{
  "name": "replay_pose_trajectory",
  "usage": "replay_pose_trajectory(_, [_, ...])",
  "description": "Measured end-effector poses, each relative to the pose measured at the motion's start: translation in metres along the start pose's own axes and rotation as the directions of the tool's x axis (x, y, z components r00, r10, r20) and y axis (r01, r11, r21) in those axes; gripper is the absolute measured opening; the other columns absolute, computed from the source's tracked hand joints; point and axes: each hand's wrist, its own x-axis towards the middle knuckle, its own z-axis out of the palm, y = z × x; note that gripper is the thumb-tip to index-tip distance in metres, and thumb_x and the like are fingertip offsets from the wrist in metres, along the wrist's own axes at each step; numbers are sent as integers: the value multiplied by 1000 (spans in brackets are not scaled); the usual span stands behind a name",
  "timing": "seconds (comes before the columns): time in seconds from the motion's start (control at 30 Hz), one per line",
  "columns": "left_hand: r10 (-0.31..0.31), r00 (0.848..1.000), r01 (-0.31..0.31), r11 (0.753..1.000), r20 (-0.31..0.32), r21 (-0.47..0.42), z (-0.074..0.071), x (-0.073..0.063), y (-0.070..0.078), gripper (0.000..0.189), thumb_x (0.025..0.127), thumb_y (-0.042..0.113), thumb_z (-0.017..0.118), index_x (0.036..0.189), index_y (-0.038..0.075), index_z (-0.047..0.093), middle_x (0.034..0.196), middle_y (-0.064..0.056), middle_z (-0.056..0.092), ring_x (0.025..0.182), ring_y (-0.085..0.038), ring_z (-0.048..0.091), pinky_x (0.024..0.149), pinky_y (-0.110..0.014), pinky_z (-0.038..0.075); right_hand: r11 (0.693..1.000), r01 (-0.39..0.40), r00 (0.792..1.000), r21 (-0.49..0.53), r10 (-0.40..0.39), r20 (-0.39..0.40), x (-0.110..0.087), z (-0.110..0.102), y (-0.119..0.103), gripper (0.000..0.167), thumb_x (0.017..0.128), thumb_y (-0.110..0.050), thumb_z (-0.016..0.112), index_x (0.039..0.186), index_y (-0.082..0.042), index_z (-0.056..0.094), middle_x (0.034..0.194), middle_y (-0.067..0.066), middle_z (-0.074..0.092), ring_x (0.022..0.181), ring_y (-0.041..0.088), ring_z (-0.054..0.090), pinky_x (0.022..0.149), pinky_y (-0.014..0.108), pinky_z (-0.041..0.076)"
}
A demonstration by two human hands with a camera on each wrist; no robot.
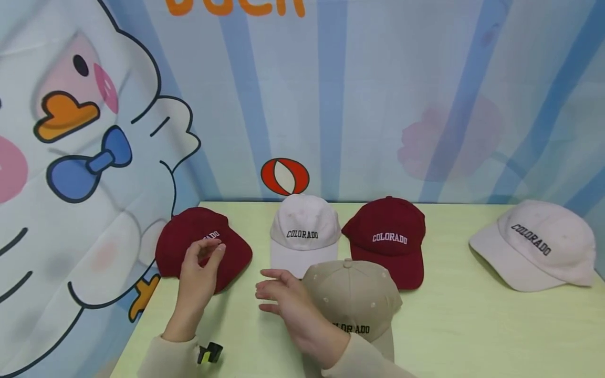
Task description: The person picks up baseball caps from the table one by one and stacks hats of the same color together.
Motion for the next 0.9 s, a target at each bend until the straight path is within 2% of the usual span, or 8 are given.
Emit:
replay_pose_trajectory(0.17, [-23, 994, 26, 999, -107, 28, -19, 10, -1, 46, 109, 42, 49, 142, 11, 52, 142, -9, 48, 126, -18, 44, 99, -32, 42, 991, -77, 997, 106, 75, 25, 10, 17, 17, 58, 93, -11, 61, 147, 4, 45, 126, 19, 64, 104, 19, 67, 99, 43, 57])
replay_pose_trajectory(0.27, [-47, 984, 55, 998, -174, 43, -29, 19, -6, 47, 110, 41, 46, 145, 10, 50, 144, -13, 44, 125, -19, 43, 100, -34, 42, 983, -113, 993, 148, 108, 36, 16, 24, 22, 66, 93, -12, 60, 152, 6, 37, 131, 20, 61, 116, 26, 66, 104, 46, 54])
replay_pose_trajectory(0.47, [-125, 952, 137, 990, -279, 23, -45, 39, -27, 56, 109, 40, 44, 155, 9, 40, 156, -19, 34, 137, -30, 39, 114, -48, 41, 958, -167, 986, 232, 158, 55, 33, 32, 31, 76, 93, -11, 58, 158, 8, 25, 150, 27, 47, 143, 42, 48, 116, 54, 43])
replay_pose_trajectory(0.6, [-144, 949, 160, 986, -281, 35, -56, 53, -42, 66, 108, 42, 43, 161, 5, 31, 165, -23, 24, 150, -40, 28, 122, -58, 30, 946, -185, 982, 265, 171, 75, 42, 33, 37, 80, 92, -9, 54, 160, 8, 17, 161, 32, 33, 151, 47, 34, 121, 58, 35])
replay_pose_trajectory(0.77, [-172, 961, 188, 981, -218, 52, -65, 66, -58, 75, 109, 47, 37, 165, 3, 15, 170, -24, 16, 156, -43, 20, 127, -58, 21, 939, -181, 983, 291, 163, 86, 52, 35, 44, 82, 90, -7, 52, 162, 6, 14, 165, 32, 24, 154, 48, 28, 123, 61, 30])
replay_pose_trajectory(0.9, [-204, 960, 219, 974, -194, 59, -68, 73, -66, 77, 109, 51, 29, 165, 2, 9, 171, -25, 14, 158, -43, 18, 128, -57, 18, 939, -190, 981, 286, 170, 95, 59, 36, 51, 84, 88, -4, 51, 162, 5, 13, 167, 30, 23, 154, 47, 28, 122, 63, 30])
